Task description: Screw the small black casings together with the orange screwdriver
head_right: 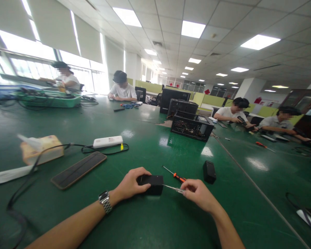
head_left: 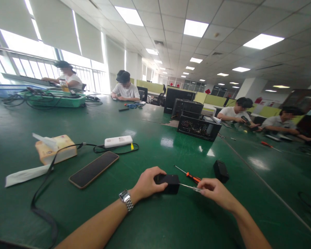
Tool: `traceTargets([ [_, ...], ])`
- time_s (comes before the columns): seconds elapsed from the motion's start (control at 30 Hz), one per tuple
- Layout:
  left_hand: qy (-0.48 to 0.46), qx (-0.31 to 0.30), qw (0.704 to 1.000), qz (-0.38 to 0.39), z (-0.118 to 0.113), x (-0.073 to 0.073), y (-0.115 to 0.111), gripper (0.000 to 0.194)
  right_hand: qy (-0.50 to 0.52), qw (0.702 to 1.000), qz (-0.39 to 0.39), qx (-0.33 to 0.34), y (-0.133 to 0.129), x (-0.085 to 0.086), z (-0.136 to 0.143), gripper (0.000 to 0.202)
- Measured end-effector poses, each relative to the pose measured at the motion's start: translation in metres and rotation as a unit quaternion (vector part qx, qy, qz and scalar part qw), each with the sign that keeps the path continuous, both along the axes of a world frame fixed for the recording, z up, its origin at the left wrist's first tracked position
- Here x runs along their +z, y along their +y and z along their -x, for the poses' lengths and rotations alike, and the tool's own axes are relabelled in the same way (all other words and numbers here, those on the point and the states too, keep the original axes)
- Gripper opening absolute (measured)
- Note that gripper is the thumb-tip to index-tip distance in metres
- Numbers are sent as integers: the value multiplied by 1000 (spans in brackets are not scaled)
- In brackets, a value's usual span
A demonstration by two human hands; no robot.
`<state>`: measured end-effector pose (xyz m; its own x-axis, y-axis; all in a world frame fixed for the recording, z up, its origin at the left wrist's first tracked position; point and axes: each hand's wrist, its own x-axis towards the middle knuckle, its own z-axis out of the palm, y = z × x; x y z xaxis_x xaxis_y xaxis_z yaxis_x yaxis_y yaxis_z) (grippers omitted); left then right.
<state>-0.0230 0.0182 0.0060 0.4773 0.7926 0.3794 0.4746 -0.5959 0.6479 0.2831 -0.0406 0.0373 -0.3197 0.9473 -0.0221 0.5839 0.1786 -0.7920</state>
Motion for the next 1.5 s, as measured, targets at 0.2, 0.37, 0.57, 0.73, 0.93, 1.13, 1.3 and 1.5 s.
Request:
traceTargets([
  [0.2,-3,-2,1000,3,0,-1,0,28,-16,1000,-11,-9,0,2,1,20],
  [0.37,1,0,1000,5,1,-2,1,28,-29,998,-40,-24,-1,5,4,19],
  [0.57,-4,-1,1000,3,1,-3,1,28,-59,995,-78,-36,-5,11,8,16],
  [0.73,-7,-3,1000,6,1,-1,0,28,-109,981,-154,-40,-14,16,15,15],
  [0.93,-1,-6,1000,14,1,-1,-1,31,-138,966,-215,-38,-16,11,30,17],
  [1.13,4,-20,1000,7,2,1,-2,33,-28,994,-100,-40,-1,1,19,19],
  [1.3,7,-21,1000,6,2,1,-2,34,-17,1000,-14,-13,6,-1,-1,32],
  [1.5,5,-15,1000,-1,1,-1,-1,32,-27,1000,-12,-11,10,-12,3,36],
])
